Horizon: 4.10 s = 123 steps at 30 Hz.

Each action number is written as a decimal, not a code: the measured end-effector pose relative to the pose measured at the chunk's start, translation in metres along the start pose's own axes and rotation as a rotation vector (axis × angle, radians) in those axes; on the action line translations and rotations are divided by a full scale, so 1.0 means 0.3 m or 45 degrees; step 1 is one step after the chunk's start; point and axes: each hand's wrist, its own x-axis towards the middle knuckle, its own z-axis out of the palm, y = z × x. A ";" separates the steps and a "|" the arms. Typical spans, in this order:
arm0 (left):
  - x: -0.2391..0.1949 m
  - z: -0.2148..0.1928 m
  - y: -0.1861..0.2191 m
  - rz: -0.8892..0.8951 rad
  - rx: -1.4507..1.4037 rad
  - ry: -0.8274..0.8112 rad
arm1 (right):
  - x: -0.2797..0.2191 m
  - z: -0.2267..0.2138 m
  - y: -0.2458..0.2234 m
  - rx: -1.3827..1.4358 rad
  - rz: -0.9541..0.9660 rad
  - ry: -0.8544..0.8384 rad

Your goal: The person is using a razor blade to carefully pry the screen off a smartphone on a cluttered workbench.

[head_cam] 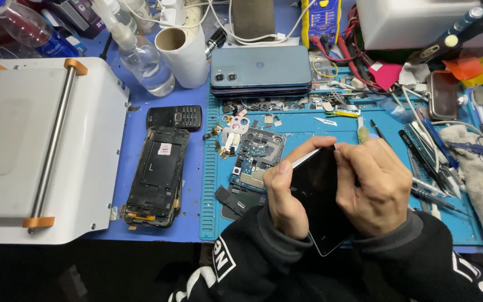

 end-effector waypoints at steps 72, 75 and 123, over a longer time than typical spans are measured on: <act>-0.013 -0.061 -0.071 -0.277 -0.328 -0.143 | -0.122 -0.007 0.048 -0.012 0.033 -0.155; -0.014 -0.062 -0.061 -0.302 -0.375 -0.165 | -0.105 -0.003 0.056 -0.031 0.009 -0.150; -0.013 -0.026 -0.075 -0.202 -0.295 -0.127 | -0.046 -0.027 0.024 -0.039 0.021 -0.135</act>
